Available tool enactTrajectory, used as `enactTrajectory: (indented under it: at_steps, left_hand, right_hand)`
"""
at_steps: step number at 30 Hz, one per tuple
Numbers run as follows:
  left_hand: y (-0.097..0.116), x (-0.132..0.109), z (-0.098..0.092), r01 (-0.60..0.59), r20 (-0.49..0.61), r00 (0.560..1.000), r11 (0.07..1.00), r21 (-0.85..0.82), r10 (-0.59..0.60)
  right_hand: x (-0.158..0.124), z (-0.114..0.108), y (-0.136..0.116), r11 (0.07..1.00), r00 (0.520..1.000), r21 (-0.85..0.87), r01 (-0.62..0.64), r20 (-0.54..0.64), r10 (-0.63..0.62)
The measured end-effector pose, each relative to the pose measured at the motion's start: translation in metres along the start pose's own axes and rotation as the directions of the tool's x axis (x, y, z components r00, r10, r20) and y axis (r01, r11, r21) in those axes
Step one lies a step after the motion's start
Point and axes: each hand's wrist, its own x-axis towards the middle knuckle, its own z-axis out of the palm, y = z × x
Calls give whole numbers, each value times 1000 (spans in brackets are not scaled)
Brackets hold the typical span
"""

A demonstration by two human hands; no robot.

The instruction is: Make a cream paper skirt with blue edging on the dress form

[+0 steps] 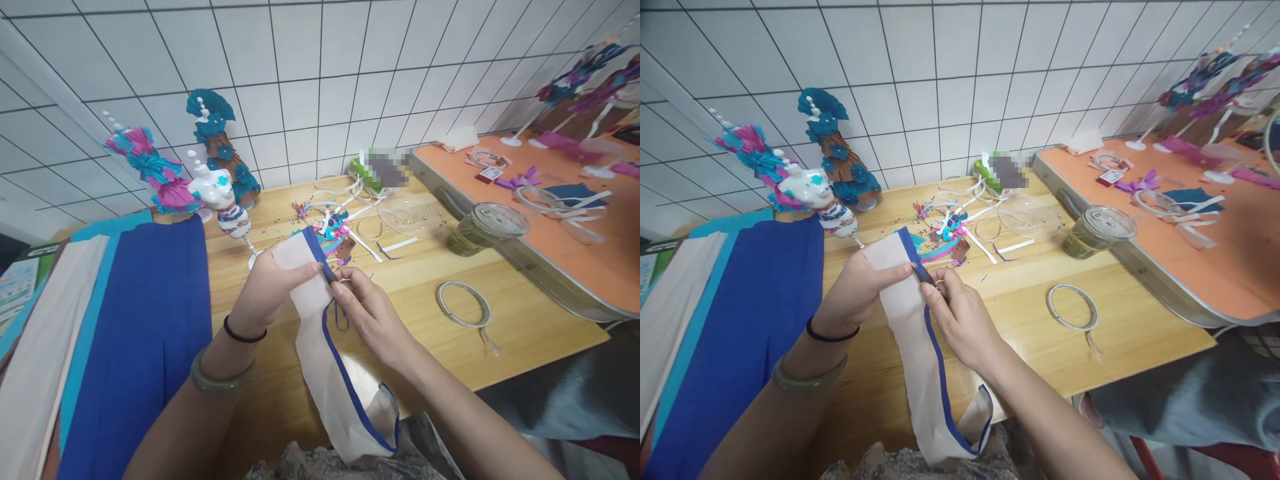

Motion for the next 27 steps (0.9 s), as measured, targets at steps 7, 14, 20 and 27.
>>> enactTrajectory:
  at_steps: [7, 14, 20, 27]
  left_hand:
    - [1, 0, 1, 14, -66, 998, 1000, 12, -13]
    - [0, -1, 1, 14, -51, 999, 1000, 0, -14]
    - [1, -1, 1, 17, -59, 998, 1000, 4, -16]
    - [0, -1, 1, 19, -61, 998, 1000, 11, -18]
  right_hand:
    - [1, 0, 0, 1000, 1000, -19, 10, -17, -10]
    - [1, 2, 1, 1000, 999, -10, 6, -37, -6]
    - [1, 4, 2, 1000, 999, 24, 5, -48, -3]
    - [1, 6, 4, 997, 998, 81, -2, -61, 7]
